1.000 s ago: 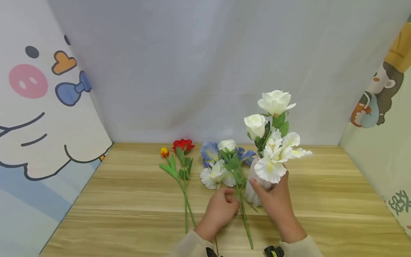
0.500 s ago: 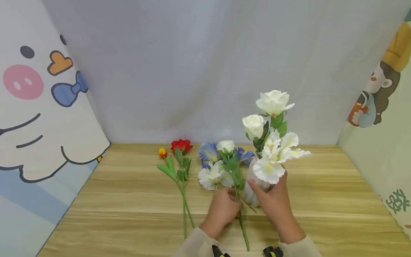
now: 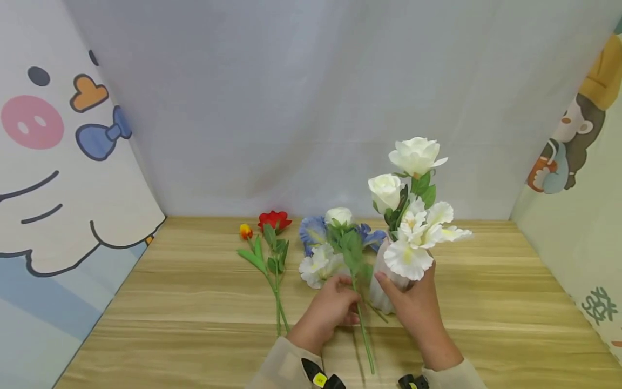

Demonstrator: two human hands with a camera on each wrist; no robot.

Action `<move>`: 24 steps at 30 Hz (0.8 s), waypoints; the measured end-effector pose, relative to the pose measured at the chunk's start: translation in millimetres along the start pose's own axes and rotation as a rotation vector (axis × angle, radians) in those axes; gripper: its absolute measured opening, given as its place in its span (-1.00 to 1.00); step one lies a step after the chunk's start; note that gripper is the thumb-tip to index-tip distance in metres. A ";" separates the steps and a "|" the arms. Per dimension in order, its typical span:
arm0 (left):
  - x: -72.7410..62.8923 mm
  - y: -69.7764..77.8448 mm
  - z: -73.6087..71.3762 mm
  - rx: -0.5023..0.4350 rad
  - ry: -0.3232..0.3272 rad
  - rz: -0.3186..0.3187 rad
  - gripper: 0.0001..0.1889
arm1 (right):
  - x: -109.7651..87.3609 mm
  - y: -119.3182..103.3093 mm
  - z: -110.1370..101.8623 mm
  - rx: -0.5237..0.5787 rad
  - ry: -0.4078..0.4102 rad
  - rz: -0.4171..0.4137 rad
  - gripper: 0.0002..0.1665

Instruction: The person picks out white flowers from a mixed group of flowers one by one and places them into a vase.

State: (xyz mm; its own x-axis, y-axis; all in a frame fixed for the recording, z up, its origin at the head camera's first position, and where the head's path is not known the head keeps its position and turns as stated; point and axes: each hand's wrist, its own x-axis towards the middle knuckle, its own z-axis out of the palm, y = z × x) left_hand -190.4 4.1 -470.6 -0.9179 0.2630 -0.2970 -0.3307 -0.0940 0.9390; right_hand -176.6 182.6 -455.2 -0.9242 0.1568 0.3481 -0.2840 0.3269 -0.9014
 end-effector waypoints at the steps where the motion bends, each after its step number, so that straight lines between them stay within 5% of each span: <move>1: -0.5 1.4 -0.6 -0.002 0.004 0.002 -0.53 | -0.2 0.0 0.0 -0.001 0.001 0.001 0.21; 8: -6.1 11.9 -5.4 -0.013 -0.041 0.059 -0.73 | -0.8 -1.0 0.4 -0.004 0.011 0.000 0.20; 15: -15.6 25.4 -9.1 -0.048 -0.094 0.161 -0.72 | -0.9 -0.9 0.4 -0.027 0.001 -0.005 0.19; 24: -23.3 37.9 -12.1 -0.052 -0.038 0.228 -0.72 | -1.7 -1.1 -0.1 -0.031 -0.011 0.011 0.22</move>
State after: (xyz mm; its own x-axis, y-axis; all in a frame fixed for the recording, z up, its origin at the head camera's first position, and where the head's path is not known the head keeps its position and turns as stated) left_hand -184.2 -17.2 -430.2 -0.9615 0.2655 -0.0705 -0.1277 -0.2045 0.9705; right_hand -174.7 182.1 -454.8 -0.9302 0.1501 0.3349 -0.2659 0.3535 -0.8969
